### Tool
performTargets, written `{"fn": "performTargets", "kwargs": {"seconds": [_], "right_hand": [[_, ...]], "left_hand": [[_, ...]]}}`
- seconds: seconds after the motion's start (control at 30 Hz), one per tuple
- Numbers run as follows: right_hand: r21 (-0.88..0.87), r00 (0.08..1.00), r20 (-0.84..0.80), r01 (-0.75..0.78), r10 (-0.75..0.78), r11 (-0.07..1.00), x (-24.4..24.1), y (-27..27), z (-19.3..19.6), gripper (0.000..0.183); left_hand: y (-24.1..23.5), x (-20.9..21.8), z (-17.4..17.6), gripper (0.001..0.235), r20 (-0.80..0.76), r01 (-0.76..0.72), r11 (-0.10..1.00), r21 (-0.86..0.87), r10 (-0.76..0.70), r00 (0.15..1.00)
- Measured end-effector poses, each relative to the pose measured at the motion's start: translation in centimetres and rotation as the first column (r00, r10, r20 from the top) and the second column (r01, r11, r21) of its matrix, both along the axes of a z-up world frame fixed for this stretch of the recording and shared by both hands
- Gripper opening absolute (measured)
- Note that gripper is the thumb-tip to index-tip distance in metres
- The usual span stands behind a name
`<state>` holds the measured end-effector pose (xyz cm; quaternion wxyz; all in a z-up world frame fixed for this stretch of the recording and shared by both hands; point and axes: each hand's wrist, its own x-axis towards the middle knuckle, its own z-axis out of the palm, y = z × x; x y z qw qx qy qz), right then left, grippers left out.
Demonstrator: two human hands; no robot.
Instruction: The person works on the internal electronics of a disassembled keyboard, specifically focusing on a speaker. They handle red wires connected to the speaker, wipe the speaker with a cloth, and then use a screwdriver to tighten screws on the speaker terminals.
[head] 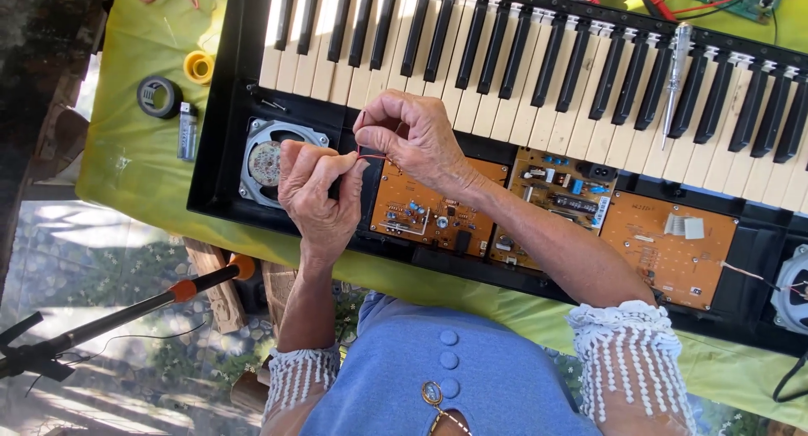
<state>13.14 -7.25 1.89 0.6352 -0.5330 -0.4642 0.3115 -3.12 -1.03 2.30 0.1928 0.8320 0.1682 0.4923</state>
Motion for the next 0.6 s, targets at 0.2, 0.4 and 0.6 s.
{"fn": "performTargets", "kwargs": {"seconds": [0.2,0.4,0.6], "right_hand": [[-0.095,0.976,-0.216,-0.006,-0.015,0.996,-0.4,-0.5,0.1,0.017],[-0.14,0.955,-0.298,-0.057,0.013,0.989,0.1,-1.2,0.9,0.02],[-0.158,0.929,-0.368,-0.091,0.027,0.983,-1.0,-1.1,1.6,0.016]], "left_hand": [[0.0,-0.3,-0.8,0.019,0.11,-0.013,0.997,-0.078,0.022,0.994],[-0.2,0.1,1.2,0.014,0.095,-0.032,0.997,-0.063,0.038,0.995],[-0.2,0.5,1.3,0.008,0.083,-0.019,0.999,-0.038,0.022,0.996]]}}
